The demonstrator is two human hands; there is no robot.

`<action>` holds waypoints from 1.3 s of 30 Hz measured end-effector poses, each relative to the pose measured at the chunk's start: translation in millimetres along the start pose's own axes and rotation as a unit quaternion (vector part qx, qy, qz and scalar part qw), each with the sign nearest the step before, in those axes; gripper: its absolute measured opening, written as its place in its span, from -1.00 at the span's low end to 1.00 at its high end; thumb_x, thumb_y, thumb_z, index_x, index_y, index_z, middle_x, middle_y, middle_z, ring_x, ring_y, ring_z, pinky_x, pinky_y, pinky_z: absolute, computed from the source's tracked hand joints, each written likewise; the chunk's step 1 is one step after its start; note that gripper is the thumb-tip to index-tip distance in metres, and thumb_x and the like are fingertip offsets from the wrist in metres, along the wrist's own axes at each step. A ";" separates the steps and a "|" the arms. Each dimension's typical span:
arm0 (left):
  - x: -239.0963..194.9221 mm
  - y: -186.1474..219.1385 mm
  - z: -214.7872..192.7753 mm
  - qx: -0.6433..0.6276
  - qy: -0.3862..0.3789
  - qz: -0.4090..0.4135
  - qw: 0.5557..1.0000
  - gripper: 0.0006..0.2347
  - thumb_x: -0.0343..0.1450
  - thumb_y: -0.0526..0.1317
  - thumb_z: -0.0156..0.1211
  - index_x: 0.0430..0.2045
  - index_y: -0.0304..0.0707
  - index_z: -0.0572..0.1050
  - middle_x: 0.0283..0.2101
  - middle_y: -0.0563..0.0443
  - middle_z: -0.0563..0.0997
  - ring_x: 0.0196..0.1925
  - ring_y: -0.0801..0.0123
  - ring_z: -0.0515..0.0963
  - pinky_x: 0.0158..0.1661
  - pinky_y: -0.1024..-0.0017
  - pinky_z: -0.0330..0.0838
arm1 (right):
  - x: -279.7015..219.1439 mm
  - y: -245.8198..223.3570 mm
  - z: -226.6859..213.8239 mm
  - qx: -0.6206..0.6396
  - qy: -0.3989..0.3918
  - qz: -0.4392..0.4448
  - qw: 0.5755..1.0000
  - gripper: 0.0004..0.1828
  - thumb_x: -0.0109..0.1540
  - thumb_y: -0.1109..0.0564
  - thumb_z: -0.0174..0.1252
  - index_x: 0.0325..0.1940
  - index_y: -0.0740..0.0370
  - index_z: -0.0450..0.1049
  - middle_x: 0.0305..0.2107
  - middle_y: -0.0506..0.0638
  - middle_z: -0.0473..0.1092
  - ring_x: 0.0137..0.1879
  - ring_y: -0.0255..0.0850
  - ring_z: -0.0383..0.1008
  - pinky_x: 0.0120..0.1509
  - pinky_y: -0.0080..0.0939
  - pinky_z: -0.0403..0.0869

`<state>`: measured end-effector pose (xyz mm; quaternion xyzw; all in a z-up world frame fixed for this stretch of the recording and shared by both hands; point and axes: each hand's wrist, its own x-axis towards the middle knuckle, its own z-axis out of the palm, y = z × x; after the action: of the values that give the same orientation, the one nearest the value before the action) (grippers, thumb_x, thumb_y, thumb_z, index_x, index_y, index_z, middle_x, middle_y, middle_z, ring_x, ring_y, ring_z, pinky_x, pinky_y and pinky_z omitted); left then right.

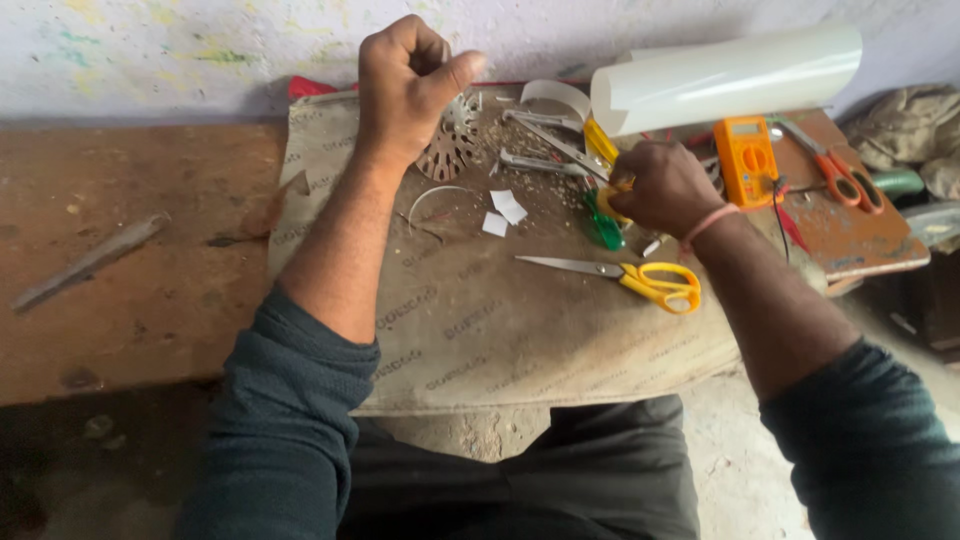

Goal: The person prepares a fan stator for rewinding by hand and using scissors. The person cuts small pieces of insulating paper and inserts them into the slots of the stator core.

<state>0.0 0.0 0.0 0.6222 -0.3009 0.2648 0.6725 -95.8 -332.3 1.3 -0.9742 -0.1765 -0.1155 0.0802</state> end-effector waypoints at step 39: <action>-147.8 71.3 44.1 0.286 -0.191 -0.163 0.925 -0.73 0.26 -0.42 0.28 -0.18 -0.35 0.48 -0.25 -0.26 0.66 -0.14 -0.14 0.64 -0.15 0.05 0.50 | -21.5 -94.3 70.6 0.210 -0.008 -0.140 0.968 -0.86 0.08 0.19 0.34 -0.27 0.16 0.64 -0.33 0.06 0.58 -0.21 -0.01 0.61 -0.08 -0.06 0.55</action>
<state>-155.7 -35.1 -58.2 0.8673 -0.2300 0.1025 0.4295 -135.7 -238.1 -61.1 -0.9019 -0.3320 -0.0785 0.2648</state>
